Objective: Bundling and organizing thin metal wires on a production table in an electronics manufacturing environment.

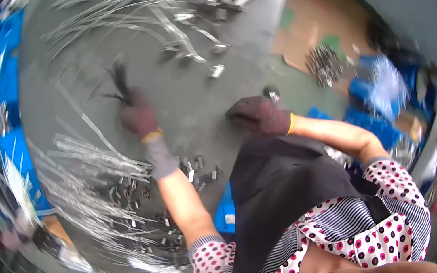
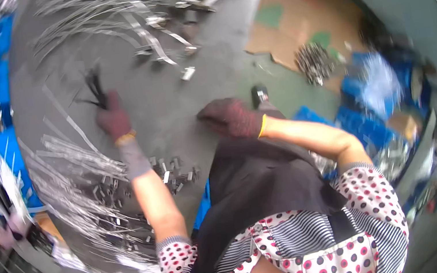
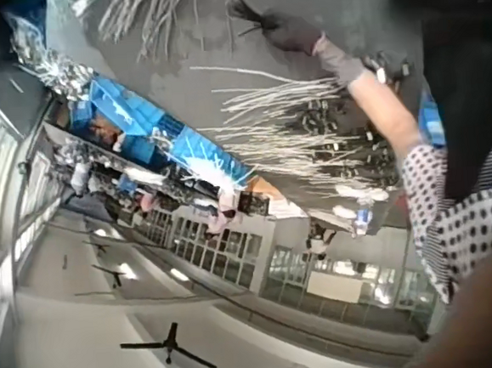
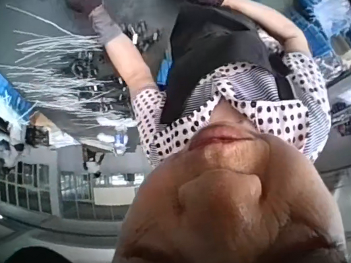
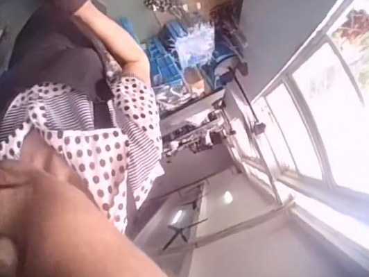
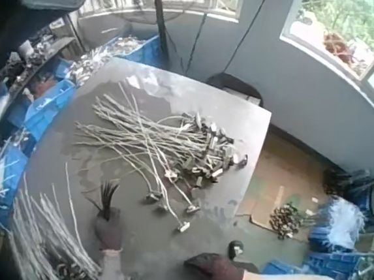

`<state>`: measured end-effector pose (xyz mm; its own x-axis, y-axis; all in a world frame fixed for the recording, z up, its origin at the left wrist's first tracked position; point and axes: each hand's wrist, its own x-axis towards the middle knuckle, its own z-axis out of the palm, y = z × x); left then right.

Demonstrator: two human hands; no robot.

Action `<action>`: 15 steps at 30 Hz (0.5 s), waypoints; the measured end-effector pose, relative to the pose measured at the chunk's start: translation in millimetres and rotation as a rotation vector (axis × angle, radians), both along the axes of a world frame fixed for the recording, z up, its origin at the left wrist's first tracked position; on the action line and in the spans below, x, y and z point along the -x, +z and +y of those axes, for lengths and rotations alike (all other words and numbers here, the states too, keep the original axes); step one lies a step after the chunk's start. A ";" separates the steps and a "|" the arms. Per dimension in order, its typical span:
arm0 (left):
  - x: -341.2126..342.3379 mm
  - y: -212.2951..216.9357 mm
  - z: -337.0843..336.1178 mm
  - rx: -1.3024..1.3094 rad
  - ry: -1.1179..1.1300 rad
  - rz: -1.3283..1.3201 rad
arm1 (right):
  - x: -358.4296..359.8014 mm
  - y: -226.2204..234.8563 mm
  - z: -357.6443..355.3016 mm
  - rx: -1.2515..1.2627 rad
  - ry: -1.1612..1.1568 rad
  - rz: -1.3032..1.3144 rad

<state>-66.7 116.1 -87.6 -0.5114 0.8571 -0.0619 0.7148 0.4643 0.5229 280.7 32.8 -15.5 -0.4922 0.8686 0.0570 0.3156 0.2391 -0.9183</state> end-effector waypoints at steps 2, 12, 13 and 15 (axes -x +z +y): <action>17.3 -32.4 72.5 0.028 -0.204 0.200 | -58.4 -27.7 -27.0 0.085 -0.100 -0.080; -0.7 4.5 117.2 0.007 -0.645 0.651 | -206.1 -239.7 -127.6 0.931 -0.827 -0.278; -6.2 7.6 103.0 -0.009 -0.560 0.607 | -209.1 -269.1 -131.8 0.957 -0.872 -0.255; -23.7 9.3 81.1 0.057 -0.484 0.489 | -222.3 -339.6 -129.9 1.012 -0.962 -0.226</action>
<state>-43.0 197.2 -78.3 -0.0529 0.9983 0.0264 0.9961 0.0509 0.0719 503.0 -97.1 -355.0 0.3922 0.4827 -0.7830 0.1368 -0.8724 -0.4693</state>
